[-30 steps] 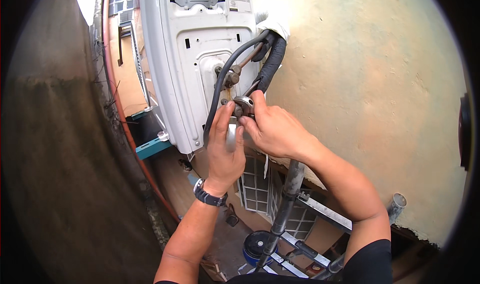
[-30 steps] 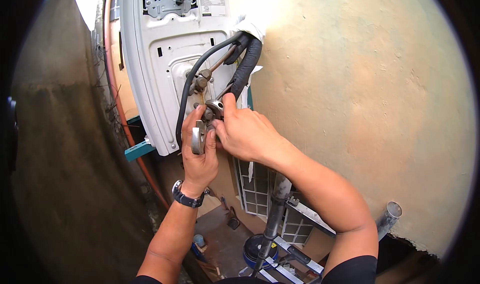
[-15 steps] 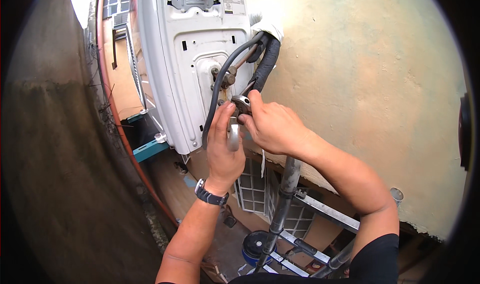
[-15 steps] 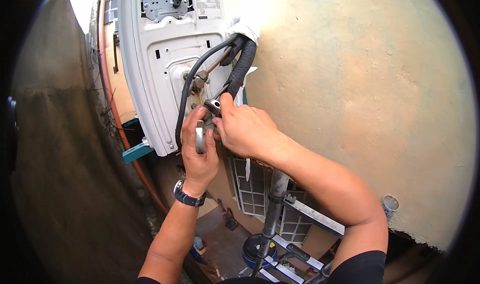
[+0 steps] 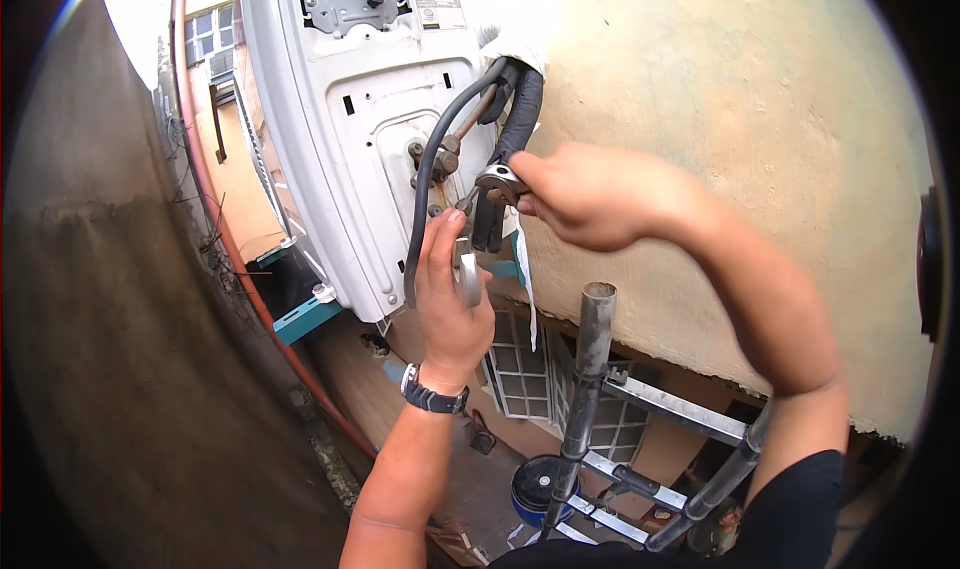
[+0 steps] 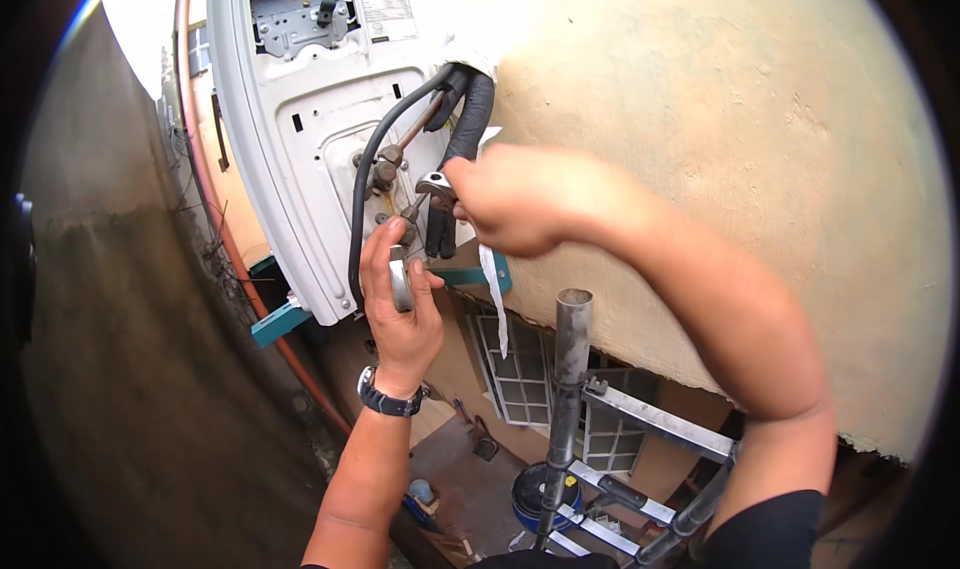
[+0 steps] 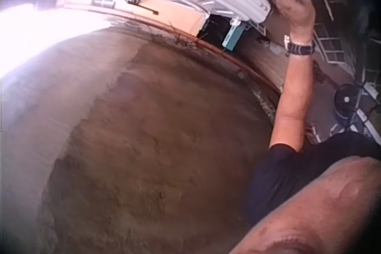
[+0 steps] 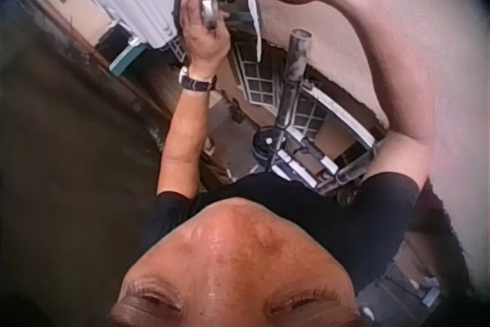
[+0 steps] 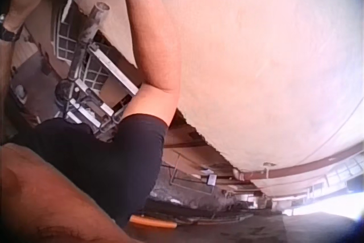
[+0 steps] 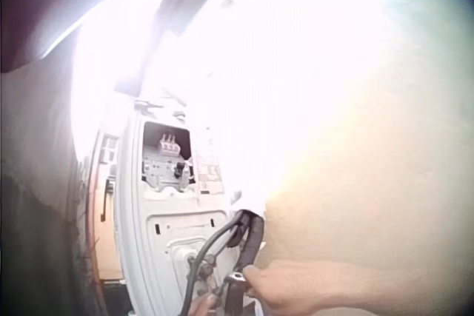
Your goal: The person disconnects an outdoor air conditioning unit by loosening pipe fittings and nuts with wrenches, handing tools down to an assistant, and inserting a hex wrench into the unit's valve.
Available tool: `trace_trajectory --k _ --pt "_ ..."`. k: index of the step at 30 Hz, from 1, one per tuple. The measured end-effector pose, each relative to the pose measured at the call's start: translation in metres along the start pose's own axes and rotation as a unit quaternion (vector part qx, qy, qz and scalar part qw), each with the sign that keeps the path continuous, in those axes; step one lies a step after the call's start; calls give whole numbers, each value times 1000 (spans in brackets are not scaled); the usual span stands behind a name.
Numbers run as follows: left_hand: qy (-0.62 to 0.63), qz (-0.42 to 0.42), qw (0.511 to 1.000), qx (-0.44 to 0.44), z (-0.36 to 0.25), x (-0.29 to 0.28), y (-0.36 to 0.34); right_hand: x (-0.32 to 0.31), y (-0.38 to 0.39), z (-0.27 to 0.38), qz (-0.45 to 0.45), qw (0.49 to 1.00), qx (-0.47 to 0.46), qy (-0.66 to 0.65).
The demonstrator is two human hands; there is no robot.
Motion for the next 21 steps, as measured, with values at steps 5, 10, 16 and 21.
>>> trace_trajectory --k 5,10,16,21 --pt "3 1 1000 0 3 2 1 80 0 1 -208 962 -14 -177" --pt "-1 -2 1000 -12 5 2 2 83 -7 9 -300 935 -30 -187" --pt "1 -12 1000 -24 4 2 1 76 -11 12 -298 943 -5 -147" --pt "-32 -27 999 -12 4 1 1 77 -14 13 -265 949 -17 -170"
Point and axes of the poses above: each hand's wrist, its own y-axis away from the middle knuckle, its own x-axis out of the palm, z = x × y, the point moved 7 cm from there along -y, towards the middle knuckle, and after that the axes turned 11 degrees about z, right-handed, at the moved point
